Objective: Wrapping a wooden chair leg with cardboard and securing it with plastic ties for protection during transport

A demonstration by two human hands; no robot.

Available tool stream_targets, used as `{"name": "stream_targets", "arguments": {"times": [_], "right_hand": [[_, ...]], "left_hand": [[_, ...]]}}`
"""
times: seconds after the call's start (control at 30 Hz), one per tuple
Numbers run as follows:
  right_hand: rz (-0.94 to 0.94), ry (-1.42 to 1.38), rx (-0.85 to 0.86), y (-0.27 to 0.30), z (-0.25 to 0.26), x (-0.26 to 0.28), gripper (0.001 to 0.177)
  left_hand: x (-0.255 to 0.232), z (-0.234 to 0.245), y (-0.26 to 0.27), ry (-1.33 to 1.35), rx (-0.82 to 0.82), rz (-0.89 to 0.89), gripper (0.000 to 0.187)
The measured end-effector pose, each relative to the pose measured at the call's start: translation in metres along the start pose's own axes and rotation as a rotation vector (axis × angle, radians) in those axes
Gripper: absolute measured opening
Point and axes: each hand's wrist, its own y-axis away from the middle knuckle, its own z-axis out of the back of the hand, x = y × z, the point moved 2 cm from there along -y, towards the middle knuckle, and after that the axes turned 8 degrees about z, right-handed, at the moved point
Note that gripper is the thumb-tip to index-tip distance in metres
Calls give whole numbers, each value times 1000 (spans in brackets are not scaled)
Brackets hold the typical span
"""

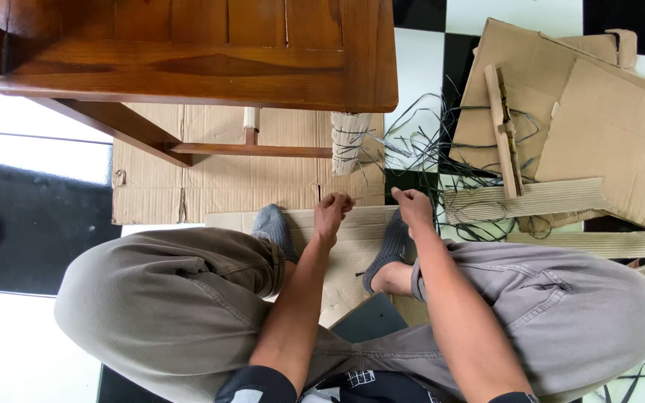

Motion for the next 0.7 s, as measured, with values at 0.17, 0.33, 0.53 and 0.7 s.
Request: {"name": "stream_targets", "arguments": {"times": [0.17,0.33,0.53,0.7], "right_hand": [[123,200,83,25,42,64,30],[254,674,249,23,95,89,30],[109,1143,521,0,141,24,35],[-138,1157,822,23,155,-57,21]], "left_hand": [[45,1,-40,-186,18,-17,12],[64,2,-58,-251,-16,-16,11],[70,-13,-53,-260,-51,-16,16],[85,-30,-60,-360,-40,-9,19]]}}
